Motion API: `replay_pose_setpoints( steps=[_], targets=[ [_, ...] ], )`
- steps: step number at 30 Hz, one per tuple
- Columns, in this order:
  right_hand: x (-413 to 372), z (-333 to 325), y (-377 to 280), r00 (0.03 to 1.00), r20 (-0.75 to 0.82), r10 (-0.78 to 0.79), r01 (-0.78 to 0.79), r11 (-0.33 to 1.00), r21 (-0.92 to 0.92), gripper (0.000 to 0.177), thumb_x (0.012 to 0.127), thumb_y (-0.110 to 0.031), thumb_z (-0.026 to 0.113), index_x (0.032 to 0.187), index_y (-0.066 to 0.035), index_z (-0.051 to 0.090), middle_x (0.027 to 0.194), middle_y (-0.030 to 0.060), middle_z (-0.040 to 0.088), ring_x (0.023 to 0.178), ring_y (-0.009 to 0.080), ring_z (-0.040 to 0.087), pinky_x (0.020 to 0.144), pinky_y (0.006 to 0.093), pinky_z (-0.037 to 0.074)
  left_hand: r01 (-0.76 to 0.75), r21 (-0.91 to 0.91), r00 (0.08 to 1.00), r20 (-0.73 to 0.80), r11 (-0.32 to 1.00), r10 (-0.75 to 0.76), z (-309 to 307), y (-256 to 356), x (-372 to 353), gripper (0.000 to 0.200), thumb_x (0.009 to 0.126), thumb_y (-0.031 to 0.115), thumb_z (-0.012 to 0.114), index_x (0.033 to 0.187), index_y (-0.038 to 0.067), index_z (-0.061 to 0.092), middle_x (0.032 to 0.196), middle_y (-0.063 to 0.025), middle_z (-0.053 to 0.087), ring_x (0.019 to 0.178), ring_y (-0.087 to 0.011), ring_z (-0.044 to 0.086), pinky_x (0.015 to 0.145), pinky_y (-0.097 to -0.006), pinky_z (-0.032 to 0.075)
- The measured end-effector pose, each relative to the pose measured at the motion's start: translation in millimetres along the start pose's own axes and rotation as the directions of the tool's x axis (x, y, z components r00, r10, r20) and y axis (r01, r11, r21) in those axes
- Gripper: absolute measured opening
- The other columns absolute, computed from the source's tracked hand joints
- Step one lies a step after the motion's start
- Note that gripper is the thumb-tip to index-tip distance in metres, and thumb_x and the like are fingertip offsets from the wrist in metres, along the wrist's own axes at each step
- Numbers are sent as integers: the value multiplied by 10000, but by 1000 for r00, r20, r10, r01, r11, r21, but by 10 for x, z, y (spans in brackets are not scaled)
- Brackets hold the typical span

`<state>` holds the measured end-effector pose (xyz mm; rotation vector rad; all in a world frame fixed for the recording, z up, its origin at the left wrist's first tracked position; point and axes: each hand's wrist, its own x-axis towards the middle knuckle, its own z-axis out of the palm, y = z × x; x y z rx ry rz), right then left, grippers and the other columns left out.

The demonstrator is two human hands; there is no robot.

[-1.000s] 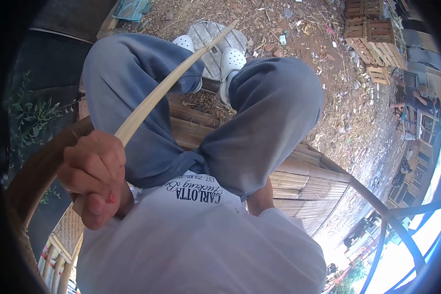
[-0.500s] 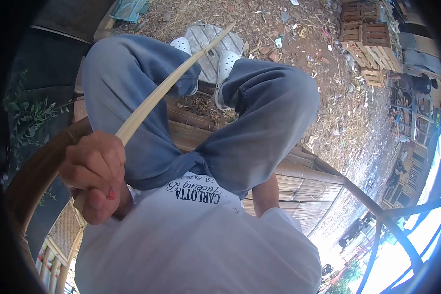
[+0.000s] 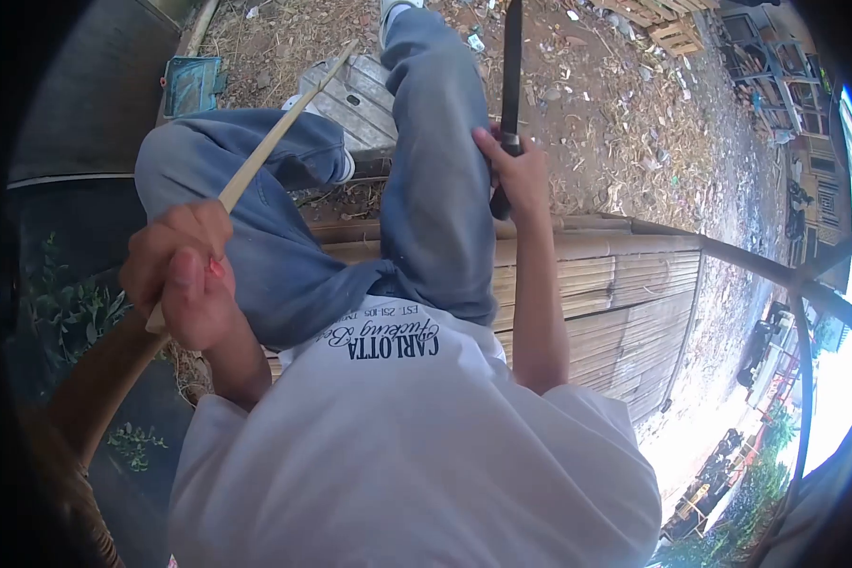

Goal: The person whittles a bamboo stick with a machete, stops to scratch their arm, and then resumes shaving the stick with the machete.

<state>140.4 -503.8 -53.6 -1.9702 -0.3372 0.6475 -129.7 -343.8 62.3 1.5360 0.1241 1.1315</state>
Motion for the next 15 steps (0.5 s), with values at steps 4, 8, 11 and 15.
replay_pose_setpoints(
  steps=[4,8,11,15],
  targets=[
    [309,222,250,999,-2,-42,41,996,-77,369,787,-330,759,942,0,699,635,37,612,532,128,551,516,287,431,-13,-98,1000,17,995,15,-107,-115,-1,186,851,69,583,703,-36,541,582,-61,490,514,-111,444,472,-252,336],
    [973,383,368,907,-239,-348,245,895,-372,308,782,-331,750,845,-32,713,713,100,679,645,205,637,618,331,488,-34,-161,999,-15,986,31,-134,-164,26,157,846,37,568,742,-80,573,604,-75,510,522,-113,457,480,-241,352],
    [1740,268,831,901,-235,-364,189,819,-541,348,768,-364,730,842,-25,712,760,170,689,724,304,663,667,378,500,-18,-88,998,-57,996,13,-117,-176,-26,155,847,49,579,768,-82,603,601,-71,531,516,-91,463,484,-220,360],
    [1437,353,1173,928,-254,-273,103,842,-529,384,765,-394,721,833,-16,710,730,187,675,723,312,666,645,395,493,-63,-46,998,-17,997,62,-84,-221,-75,165,849,72,593,785,-77,627,585,-46,542,497,-56,455,484,-196,363]
  ],
)
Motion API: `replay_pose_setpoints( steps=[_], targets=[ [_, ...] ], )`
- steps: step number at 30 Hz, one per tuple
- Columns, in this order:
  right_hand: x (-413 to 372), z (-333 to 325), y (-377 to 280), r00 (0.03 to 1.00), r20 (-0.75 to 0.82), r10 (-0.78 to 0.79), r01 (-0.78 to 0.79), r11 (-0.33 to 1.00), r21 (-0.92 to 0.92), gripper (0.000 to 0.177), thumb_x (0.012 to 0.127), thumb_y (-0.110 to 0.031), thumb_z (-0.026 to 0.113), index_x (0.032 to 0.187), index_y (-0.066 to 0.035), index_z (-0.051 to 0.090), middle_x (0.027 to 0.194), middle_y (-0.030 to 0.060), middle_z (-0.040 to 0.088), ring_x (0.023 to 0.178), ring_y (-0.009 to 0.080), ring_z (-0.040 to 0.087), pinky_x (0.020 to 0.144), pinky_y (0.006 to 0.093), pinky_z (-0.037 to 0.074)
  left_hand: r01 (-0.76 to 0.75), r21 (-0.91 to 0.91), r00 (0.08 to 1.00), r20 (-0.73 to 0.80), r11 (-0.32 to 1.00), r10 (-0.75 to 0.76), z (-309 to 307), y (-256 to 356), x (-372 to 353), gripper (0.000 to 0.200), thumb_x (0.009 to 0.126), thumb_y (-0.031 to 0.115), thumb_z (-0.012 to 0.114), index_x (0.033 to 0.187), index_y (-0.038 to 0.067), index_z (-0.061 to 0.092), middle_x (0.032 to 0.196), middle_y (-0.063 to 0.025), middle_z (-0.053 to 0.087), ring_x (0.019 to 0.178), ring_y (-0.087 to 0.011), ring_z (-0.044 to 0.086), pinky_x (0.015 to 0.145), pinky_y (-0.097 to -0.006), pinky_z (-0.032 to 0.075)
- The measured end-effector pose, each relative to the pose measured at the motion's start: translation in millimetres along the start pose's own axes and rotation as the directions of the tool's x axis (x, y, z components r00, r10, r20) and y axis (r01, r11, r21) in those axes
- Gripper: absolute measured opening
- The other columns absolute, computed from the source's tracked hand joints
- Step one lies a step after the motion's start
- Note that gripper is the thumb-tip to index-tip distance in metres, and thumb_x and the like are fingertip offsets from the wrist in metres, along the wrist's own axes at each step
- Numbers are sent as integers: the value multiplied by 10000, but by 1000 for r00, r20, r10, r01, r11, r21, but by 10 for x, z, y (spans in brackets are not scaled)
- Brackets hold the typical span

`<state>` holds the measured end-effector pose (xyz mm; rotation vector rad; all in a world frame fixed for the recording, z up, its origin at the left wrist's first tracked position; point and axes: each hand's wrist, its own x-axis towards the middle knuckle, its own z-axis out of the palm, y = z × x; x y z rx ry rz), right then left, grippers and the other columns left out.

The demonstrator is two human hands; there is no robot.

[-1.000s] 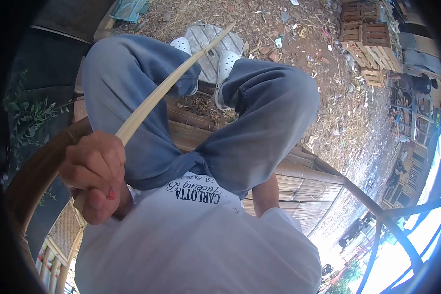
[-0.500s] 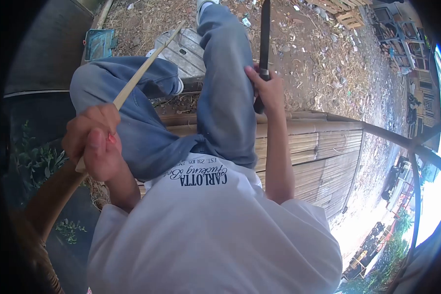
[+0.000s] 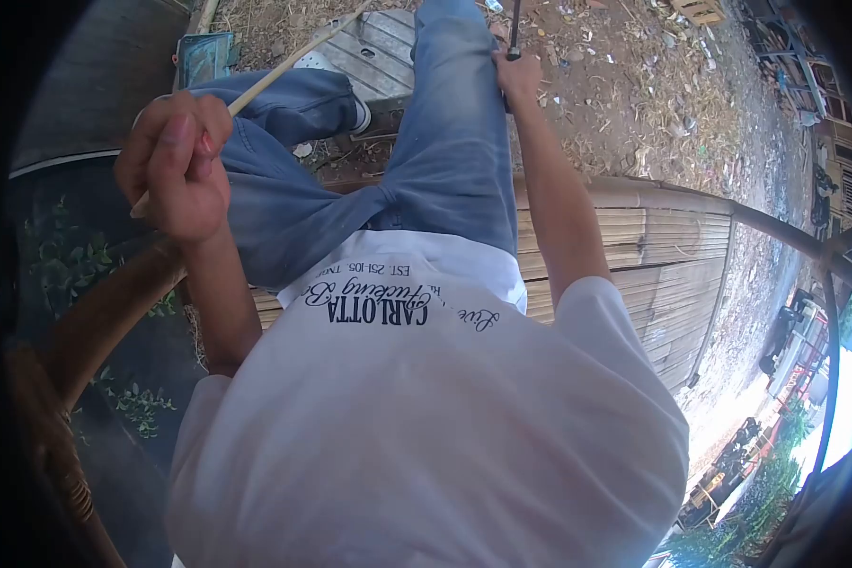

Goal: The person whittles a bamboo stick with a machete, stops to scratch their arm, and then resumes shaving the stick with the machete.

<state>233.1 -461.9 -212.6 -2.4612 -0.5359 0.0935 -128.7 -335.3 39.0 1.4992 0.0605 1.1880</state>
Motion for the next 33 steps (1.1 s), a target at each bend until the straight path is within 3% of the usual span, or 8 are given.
replay_pose_setpoints(
  steps=[3,5,7,14,20,29,31,33],
  targets=[
    [-415,-380,-46,973,157,170,-214,920,328,392,765,-399,733,827,-12,714,648,134,643,613,228,629,591,369,477,-21,-26,1000,-10,999,20,-39,16,-19,171,848,78,598,789,-79,631,584,-45,541,494,-57,459,477,-193,360],
    [-584,-490,262,982,99,159,-183,929,322,381,782,-403,737,824,-25,710,552,62,566,521,142,559,510,323,441,-5,-50,1000,-30,999,3,-38,54,-7,170,846,76,599,793,-82,632,588,-52,541,500,-64,468,476,-191,360],
    [-815,-801,378,939,214,269,-331,873,359,368,812,-358,746,819,0,657,553,4,515,450,87,491,417,249,361,1,-37,995,-102,999,-5,25,132,16,171,848,70,586,767,-79,609,565,-52,500,498,-87,452,470,-221,347],
    [-935,-1166,886,916,188,354,-395,723,566,312,860,-321,693,866,-13,640,707,73,636,467,91,500,425,264,386,-18,-137,998,55,990,26,-62,403,161,160,863,61,525,726,-21,514,557,-40,420,476,-93,343,460,-279,280],
    [-935,-1189,836,895,283,344,-423,455,784,403,935,-344,567,1028,43,624,911,121,673,715,164,615,619,305,478,36,-13,999,25,999,-36,-57,466,183,271,913,200,444,669,97,386,616,-12,392,483,-78,271,476,-277,207],
    [-401,-1174,292,924,306,229,-383,534,754,414,941,-348,550,1037,48,620,919,129,671,740,182,617,645,315,477,29,38,997,68,999,-32,-223,384,224,290,918,232,466,667,104,397,623,5,395,484,-73,302,468,-258,218],
    [-273,-1032,155,925,325,195,-376,585,719,416,942,-349,547,1039,49,620,920,131,670,745,186,617,650,317,477,-16,-59,999,29,998,18,-233,336,211,233,883,198,639,748,52,518,601,-2,458,472,-89,394,420,-263,294],
    [-96,-828,-6,924,344,169,-368,644,671,419,943,-350,543,1041,50,619,922,133,670,750,190,618,656,319,477,2,-51,999,54,999,1,-245,294,218,216,879,186,638,749,53,527,606,2,473,470,-90,401,417,-263,296]
  ],
)
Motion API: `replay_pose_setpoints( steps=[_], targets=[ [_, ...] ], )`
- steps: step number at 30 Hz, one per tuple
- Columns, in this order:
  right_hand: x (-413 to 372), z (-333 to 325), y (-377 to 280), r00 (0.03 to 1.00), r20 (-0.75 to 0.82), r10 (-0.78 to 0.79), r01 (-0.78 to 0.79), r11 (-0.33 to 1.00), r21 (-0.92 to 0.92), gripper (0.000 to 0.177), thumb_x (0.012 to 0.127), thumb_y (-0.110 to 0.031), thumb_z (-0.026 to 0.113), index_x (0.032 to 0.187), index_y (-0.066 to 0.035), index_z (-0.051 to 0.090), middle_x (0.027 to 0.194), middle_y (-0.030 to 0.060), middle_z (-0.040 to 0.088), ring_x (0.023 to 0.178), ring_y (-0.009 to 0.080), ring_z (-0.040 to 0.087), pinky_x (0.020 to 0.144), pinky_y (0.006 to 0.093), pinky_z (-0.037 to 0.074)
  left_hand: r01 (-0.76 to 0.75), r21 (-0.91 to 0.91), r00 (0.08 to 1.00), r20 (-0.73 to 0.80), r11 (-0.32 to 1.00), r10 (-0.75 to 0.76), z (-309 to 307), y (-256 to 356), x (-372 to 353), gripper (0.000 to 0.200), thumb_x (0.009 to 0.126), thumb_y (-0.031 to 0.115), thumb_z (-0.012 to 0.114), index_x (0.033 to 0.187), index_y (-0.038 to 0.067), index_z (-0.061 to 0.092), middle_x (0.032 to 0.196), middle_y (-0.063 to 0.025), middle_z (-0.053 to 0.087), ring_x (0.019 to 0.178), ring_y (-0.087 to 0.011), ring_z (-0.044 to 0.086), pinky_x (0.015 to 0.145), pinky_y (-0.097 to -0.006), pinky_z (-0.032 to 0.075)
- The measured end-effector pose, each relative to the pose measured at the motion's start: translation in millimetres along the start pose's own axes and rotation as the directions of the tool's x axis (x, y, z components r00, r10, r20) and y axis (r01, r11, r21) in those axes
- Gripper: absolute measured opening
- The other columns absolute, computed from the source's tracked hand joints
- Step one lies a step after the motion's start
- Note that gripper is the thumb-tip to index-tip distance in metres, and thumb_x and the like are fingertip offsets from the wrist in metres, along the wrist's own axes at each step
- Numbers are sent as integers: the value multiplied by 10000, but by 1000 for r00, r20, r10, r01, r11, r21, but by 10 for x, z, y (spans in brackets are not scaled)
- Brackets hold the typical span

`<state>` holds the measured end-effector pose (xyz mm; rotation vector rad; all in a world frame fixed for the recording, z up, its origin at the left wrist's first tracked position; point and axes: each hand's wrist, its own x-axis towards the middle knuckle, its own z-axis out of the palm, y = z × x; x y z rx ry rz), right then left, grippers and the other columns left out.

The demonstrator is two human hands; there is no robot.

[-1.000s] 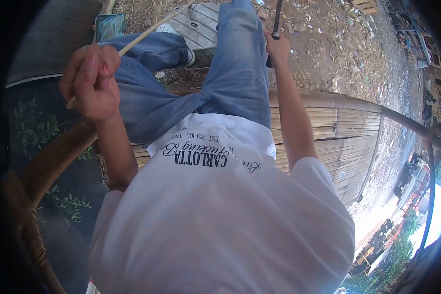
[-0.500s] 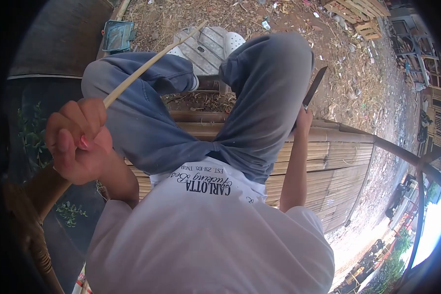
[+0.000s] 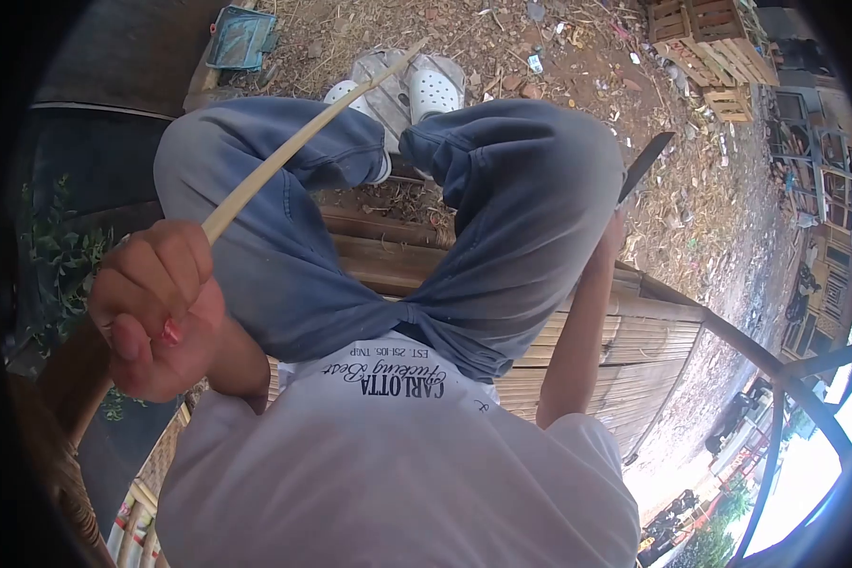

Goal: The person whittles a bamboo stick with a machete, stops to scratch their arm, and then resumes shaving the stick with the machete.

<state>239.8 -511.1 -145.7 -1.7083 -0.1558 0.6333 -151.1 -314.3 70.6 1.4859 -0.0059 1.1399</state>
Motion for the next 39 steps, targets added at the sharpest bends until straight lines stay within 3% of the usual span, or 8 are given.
replay_pose_setpoints(
  steps=[5,7,29,30,32,35,37,39],
  targets=[
    [195,528,307,1000,11,28,-25,978,-205,425,946,-352,534,1046,53,617,927,138,669,764,200,619,670,325,477,37,38,999,33,999,-38,1,-77,45,187,871,170,637,751,56,550,622,7,527,459,-89,414,409,-261,300],
    [296,661,329,999,13,38,-34,970,-242,428,948,-353,530,1047,54,616,928,140,669,769,204,619,675,327,477,29,43,1000,-1,999,-29,43,-77,57,308,919,225,531,659,88,440,580,20,402,447,-73,325,436,-254,239],
    [463,745,367,999,26,26,-17,946,-323,457,962,-362,489,1068,66,607,948,162,664,829,248,624,737,350,477,47,41,990,-133,998,-41,44,-185,-27,359,927,246,541,620,104,422,592,12,413,453,-78,345,441,-255,238],
    [450,772,402,999,28,31,-20,944,-331,458,962,-362,488,1069,67,606,949,163,664,832,250,625,740,351,477,20,19,988,-154,1000,-17,33,-204,-48,297,893,210,599,655,80,476,585,7,456,447,-82,370,422,-255,252],
    [261,655,446,999,24,26,-17,945,-325,461,964,-363,484,1071,68,605,950,165,664,837,254,625,745,354,477,-2,-17,985,-172,1000,-1,51,-221,-51,241,858,173,657,691,56,530,578,3,499,441,-85,395,403,-254,267],
    [-39,253,495,1000,-5,23,-23,954,-299,465,965,-365,478,1074,70,604,953,168,663,845,260,626,754,357,477,61,-35,992,-108,998,-65,106,-144,-44,233,895,173,588,709,48,526,583,-10,477,461,-90,365,442,-264,262],
    [-241,-126,506,998,-45,32,-43,960,-278,468,967,-365,475,1076,71,603,955,170,663,850,264,626,759,359,477,116,6,987,-115,993,-114,123,-92,-38,288,911,211,428,643,113,387,592,5,368,502,-92,261,524,-290,228],
    [-511,-574,489,994,-99,52,-77,961,-265,470,968,-366,471,1078,72,602,956,172,662,856,268,627,765,361,477,134,-44,987,-80,990,-137,33,-74,-64,278,903,212,413,643,118,384,591,4,365,505,-92,251,528,-291,225]
  ],
)
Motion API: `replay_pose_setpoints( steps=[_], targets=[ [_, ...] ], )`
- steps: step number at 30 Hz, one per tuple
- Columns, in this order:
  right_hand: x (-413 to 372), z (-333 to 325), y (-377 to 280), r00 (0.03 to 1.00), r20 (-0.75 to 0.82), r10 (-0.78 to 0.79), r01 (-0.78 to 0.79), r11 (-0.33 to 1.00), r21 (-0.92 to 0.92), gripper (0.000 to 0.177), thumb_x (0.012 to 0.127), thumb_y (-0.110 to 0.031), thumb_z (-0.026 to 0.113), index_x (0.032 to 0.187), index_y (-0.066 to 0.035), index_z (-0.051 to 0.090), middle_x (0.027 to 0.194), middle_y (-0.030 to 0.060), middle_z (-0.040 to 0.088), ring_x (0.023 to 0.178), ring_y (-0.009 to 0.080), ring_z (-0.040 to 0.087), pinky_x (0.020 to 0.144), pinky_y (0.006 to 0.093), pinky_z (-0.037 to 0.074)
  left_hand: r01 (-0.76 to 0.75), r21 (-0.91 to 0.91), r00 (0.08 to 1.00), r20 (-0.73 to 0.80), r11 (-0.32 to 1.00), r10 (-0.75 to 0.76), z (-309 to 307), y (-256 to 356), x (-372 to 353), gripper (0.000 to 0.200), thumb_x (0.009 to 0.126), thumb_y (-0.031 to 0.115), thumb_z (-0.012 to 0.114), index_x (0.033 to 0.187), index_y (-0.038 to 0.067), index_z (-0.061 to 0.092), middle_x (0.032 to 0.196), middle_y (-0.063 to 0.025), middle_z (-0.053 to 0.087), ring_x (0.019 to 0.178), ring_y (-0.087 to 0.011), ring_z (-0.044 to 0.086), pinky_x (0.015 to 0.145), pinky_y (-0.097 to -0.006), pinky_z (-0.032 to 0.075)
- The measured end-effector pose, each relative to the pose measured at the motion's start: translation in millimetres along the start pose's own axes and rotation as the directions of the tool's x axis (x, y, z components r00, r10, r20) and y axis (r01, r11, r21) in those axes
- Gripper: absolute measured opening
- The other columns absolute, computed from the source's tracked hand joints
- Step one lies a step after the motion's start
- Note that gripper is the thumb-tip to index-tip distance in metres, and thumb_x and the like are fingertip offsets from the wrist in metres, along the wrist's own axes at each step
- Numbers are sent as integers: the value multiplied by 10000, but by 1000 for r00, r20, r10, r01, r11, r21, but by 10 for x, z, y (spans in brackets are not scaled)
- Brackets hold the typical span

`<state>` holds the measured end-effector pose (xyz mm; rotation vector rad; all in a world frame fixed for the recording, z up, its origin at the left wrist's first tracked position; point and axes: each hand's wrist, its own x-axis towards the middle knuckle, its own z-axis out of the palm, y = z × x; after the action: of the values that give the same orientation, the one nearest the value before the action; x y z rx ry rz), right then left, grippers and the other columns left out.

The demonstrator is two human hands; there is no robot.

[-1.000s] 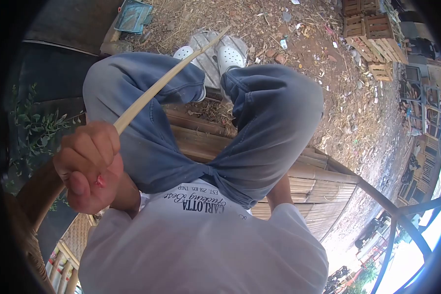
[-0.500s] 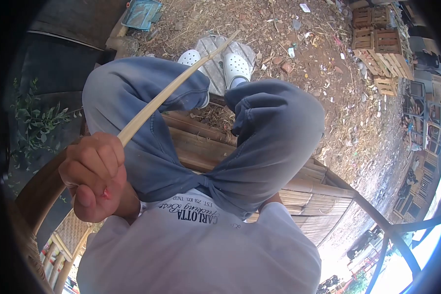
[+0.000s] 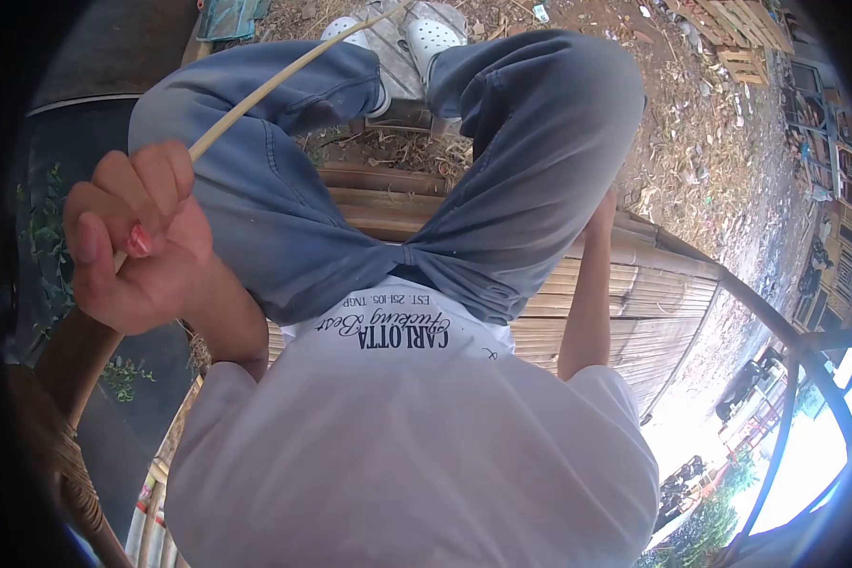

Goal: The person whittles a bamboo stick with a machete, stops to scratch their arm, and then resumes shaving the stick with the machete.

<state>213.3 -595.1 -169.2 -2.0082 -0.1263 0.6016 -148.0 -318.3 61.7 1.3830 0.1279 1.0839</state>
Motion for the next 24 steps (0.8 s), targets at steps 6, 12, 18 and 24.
replay_pose_setpoints(
  steps=[6,12,18,24],
  targets=[
    [-976,-500,341,956,-292,35,-215,760,-613,550,1002,-377,320,1174,94,545,1069,275,613,1064,435,549,900,479,414,52,-92,998,40,994,-49,-188,79,71,263,885,238,393,645,130,393,584,5,366,522,-95,239,559,-296,217],
    [-1969,-322,1186,863,-460,210,-497,517,-697,487,993,-255,376,1354,66,317,1210,300,460,1118,432,483,934,504,397,51,-143,999,19,988,-48,-328,82,70,243,861,244,391,645,136,424,563,10,360,519,-100,234,578,-299,221],
    [-1877,-618,890,895,-444,-48,-368,484,-794,513,945,-275,492,1344,32,396,1245,247,460,1118,345,513,944,433,423,29,-152,1000,5,988,-29,-408,133,-6,227,840,244,392,648,137,448,554,15,344,515,-102,231,573,-299,221],
    [-1948,-184,-1475,419,897,-139,-229,940,253,262,984,-161,474,1061,61,588,882,133,649,816,212,644,775,300,510,-29,-199,997,68,980,44,-358,156,-30,276,893,253,371,656,122,421,593,-1,390,506,-88,249,544,-288,219]
  ],
)
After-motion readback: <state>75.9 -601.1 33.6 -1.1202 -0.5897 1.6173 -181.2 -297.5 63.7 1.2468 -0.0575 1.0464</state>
